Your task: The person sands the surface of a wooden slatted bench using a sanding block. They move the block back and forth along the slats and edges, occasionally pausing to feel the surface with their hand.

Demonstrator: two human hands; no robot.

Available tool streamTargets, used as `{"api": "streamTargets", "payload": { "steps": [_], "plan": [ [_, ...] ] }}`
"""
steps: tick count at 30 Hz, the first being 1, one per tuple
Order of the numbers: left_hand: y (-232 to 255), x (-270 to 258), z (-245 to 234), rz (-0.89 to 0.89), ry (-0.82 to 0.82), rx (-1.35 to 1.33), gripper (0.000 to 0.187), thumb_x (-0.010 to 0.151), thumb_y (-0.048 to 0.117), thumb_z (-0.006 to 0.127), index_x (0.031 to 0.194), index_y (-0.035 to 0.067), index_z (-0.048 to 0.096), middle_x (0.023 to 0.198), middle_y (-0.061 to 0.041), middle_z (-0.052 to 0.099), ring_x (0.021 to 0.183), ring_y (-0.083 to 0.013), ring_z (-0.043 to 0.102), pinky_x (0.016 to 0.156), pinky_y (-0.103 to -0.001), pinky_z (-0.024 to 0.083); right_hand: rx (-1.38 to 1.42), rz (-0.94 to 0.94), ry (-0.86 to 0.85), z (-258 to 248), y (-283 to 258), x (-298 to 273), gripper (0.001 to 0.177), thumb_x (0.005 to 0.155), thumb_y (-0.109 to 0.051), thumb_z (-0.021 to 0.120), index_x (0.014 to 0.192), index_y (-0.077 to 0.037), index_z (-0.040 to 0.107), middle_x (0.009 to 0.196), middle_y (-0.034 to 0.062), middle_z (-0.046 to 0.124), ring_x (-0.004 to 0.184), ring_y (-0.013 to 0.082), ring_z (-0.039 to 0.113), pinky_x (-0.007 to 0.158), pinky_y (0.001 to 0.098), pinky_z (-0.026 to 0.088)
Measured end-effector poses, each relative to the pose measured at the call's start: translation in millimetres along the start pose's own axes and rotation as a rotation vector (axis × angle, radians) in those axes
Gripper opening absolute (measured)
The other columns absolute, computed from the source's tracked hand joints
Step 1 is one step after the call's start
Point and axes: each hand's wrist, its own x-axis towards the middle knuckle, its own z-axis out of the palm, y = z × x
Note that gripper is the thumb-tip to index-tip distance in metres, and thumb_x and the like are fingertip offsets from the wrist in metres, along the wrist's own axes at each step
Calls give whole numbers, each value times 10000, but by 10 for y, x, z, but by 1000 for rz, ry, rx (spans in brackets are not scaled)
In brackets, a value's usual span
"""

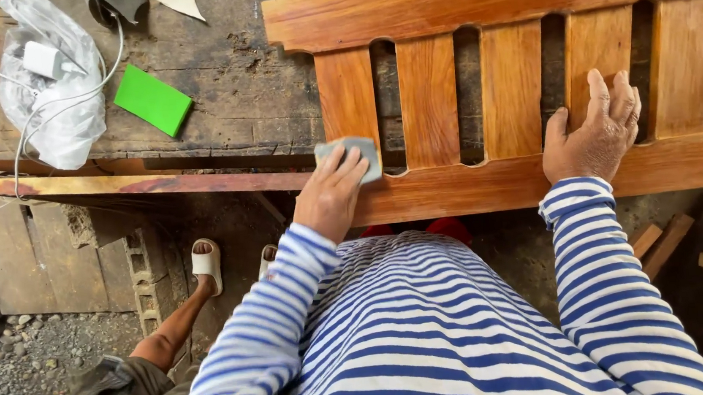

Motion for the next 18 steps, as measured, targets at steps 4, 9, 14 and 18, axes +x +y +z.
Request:
{"api": "streamTargets", "payload": {
  "steps": [4, 9, 14, 18],
  "plan": [
    [-249, 675, 4, 137, 71, 54, 340, 961, -96, 536, 1289, -38, 604, 1364, -220, 581, 1303, -426, 515, 1105, -548, 465, -5, 10, -10, -12, -7, -10, 501, 1018, -58, 651, 1494, 10, 510, 1547, 297, 377, 1402, 491, 308, 1078, 697, 293],
    [-407, 947, 160, -51, 76, 41, 313, 1061, 49, 514, 1356, -1, 607, 1422, -198, 585, 1396, -427, 441, 1184, -539, 405, -5, -47, 34, 13, 18, -25, 492, 1007, -9, 668, 1477, 14, 526, 1516, 319, 408, 1377, 514, 348, 1077, 696, 306],
    [259, 389, -297, 107, 7, -50, 290, 899, -184, 465, 1155, -89, 562, 1246, -256, 553, 1215, -429, 508, 1040, -529, 485, -1, 5, 1, -1, 6, -13, 508, 1006, -56, 646, 1492, 12, 514, 1542, 300, 385, 1398, 489, 307, 1065, 705, 293],
    [131, -176, 43, -62, -34, -32, 383, 1020, 47, 562, 1403, 54, 578, 1474, -134, 568, 1426, -387, 467, 1162, -569, 398, -5, 8, 0, -4, 23, -11, 515, 996, -48, 657, 1488, 5, 513, 1547, 294, 380, 1398, 490, 303, 1060, 710, 302]
  ]
}}
